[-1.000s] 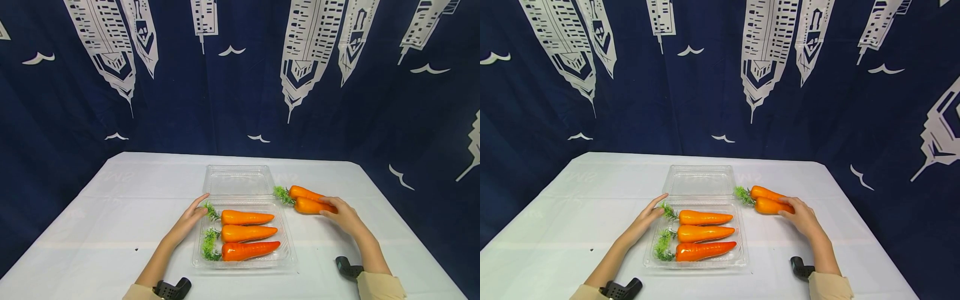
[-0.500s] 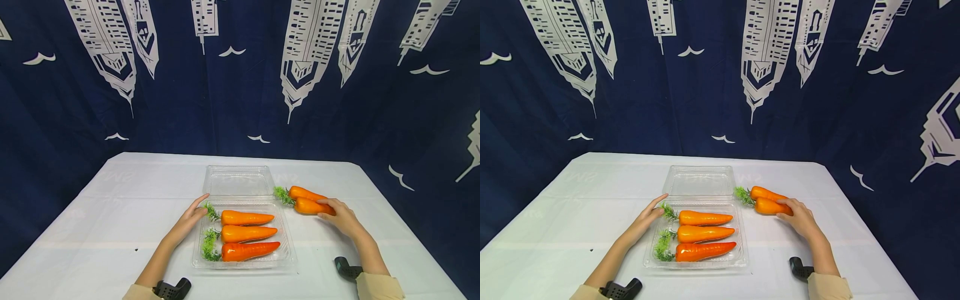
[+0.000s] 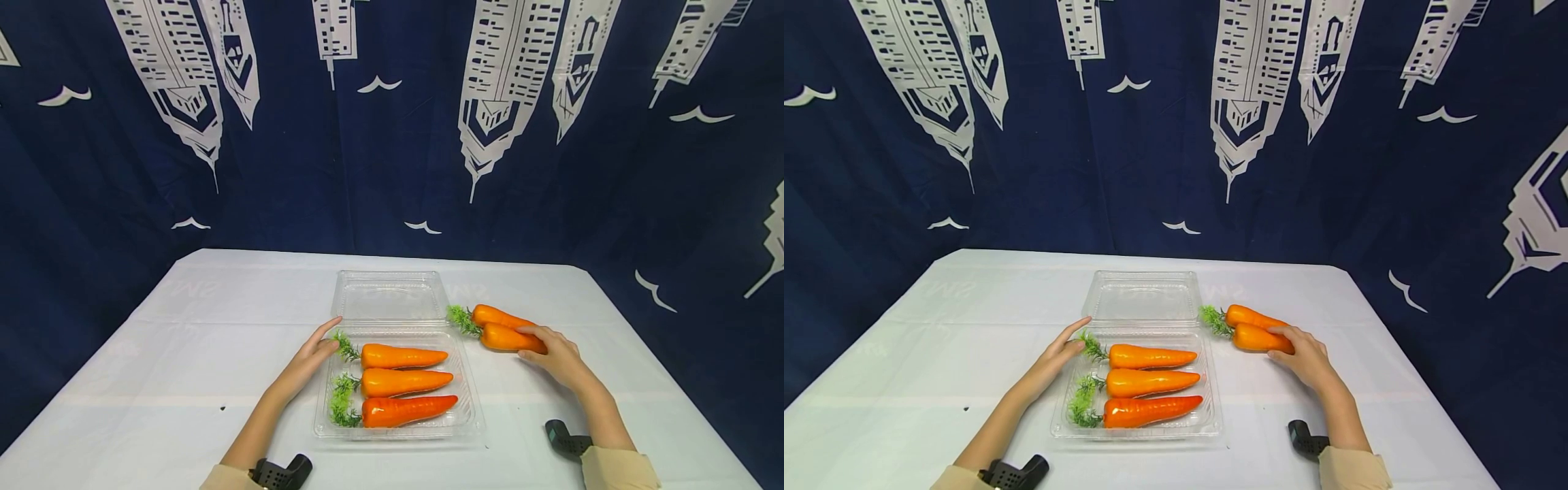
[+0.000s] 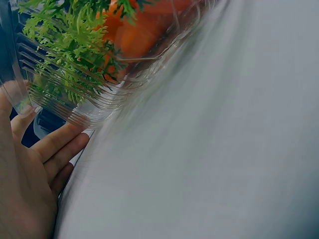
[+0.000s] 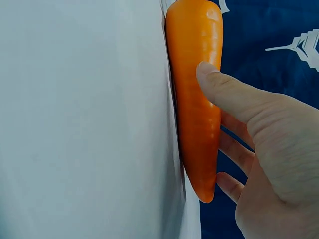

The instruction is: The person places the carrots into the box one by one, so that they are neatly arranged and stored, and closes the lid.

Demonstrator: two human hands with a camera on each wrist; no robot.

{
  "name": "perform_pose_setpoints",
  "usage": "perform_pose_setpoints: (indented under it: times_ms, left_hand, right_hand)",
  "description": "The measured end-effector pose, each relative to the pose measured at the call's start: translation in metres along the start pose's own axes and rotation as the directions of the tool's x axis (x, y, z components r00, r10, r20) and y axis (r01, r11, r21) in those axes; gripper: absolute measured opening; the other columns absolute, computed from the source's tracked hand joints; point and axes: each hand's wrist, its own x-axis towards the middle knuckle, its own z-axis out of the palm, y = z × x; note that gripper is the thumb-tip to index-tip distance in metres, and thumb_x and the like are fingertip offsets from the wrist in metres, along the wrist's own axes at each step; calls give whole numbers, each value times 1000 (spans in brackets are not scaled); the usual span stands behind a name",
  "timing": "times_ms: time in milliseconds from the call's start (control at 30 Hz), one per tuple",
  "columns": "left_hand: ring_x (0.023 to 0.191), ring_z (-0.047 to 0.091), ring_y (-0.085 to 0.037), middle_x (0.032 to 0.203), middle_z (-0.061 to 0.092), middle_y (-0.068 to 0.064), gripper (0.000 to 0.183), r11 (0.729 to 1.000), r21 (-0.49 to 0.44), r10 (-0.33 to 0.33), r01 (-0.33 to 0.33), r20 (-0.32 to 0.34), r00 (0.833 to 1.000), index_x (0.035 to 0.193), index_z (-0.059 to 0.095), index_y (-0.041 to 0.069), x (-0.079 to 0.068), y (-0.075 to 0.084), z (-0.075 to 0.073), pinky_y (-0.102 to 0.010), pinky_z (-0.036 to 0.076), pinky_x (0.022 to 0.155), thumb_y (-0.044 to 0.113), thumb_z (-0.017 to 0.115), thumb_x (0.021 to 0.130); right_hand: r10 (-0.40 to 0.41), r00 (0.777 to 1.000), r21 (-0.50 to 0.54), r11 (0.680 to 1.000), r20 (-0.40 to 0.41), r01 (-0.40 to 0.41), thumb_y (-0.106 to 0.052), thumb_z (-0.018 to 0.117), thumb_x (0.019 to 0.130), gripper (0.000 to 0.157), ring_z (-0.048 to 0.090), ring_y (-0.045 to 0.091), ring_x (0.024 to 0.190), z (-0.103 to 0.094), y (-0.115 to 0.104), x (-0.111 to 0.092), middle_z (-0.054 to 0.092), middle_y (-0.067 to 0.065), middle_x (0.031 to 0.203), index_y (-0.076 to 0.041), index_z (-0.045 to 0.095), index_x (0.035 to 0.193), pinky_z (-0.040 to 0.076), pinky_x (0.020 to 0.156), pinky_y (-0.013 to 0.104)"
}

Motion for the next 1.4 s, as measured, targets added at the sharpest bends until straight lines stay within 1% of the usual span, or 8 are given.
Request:
perform_pose_setpoints:
  times_ms: [167,267,467,633,767,1000,1200,1400]
  left_hand:
    - [122,47,-31,127,54,-11,47,1000,-9,-7,7,-12,1000,135,33,44,0,1,1,-60,22,105,38,48,91]
    - [122,47,-31,127,54,-11,47,1000,-11,-6,6,-12,1000,135,33,43,0,1,1,-60,22,105,38,48,91]
    - [121,47,-31,127,54,-11,47,1000,-8,-6,6,-12,1000,135,32,43,0,1,1,-60,22,105,38,48,91]
    - [122,46,-31,127,54,-12,47,1000,-8,-4,4,-7,1000,136,32,42,0,2,1,-61,22,105,39,48,91]
    - [121,47,-31,126,55,-12,47,1000,-10,-1,1,-8,1000,136,32,42,0,2,1,-61,21,106,39,47,92]
    - [121,47,-31,127,55,-12,47,1000,-18,-7,7,-5,1000,136,32,42,0,1,1,-60,21,106,39,48,91]
    - [120,47,-32,126,55,-13,49,1000,-12,-1,1,-3,1000,138,31,39,0,0,0,-61,22,105,38,47,92]
    - [120,48,-32,126,55,-14,49,1000,-6,3,-3,-1,1000,139,30,37,0,0,0,-60,22,105,38,47,92]
  right_hand:
    - [-11,1000,1,1000,-4,11,-31,63,84,50,35,45,121,1,1,0,45,26,131,-6,50,125,20,95,64]
    - [-16,1000,10,1000,6,16,-32,64,83,50,35,47,122,2,2,0,44,27,132,-6,51,124,20,94,66]
    - [-2,998,46,999,59,-1,-35,63,83,54,32,49,124,2,4,1,41,27,135,-6,49,126,21,94,70]
    - [13,995,75,997,98,-21,-35,64,82,57,33,49,124,4,4,1,41,26,134,-7,46,129,23,96,69]
    - [25,993,86,996,119,-35,-31,65,82,57,32,48,124,6,5,2,41,26,135,-8,45,130,22,97,68]
    - [13,992,85,996,122,-23,-23,64,83,53,31,49,125,6,6,1,41,26,135,-7,45,130,21,98,68]
    - [6,992,112,993,124,-20,-23,65,83,54,32,48,124,5,6,1,41,27,134,-5,45,130,22,98,67]
    - [11,992,119,993,129,-26,-26,65,82,55,33,47,124,4,6,0,41,27,134,-6,45,130,22,99,66]
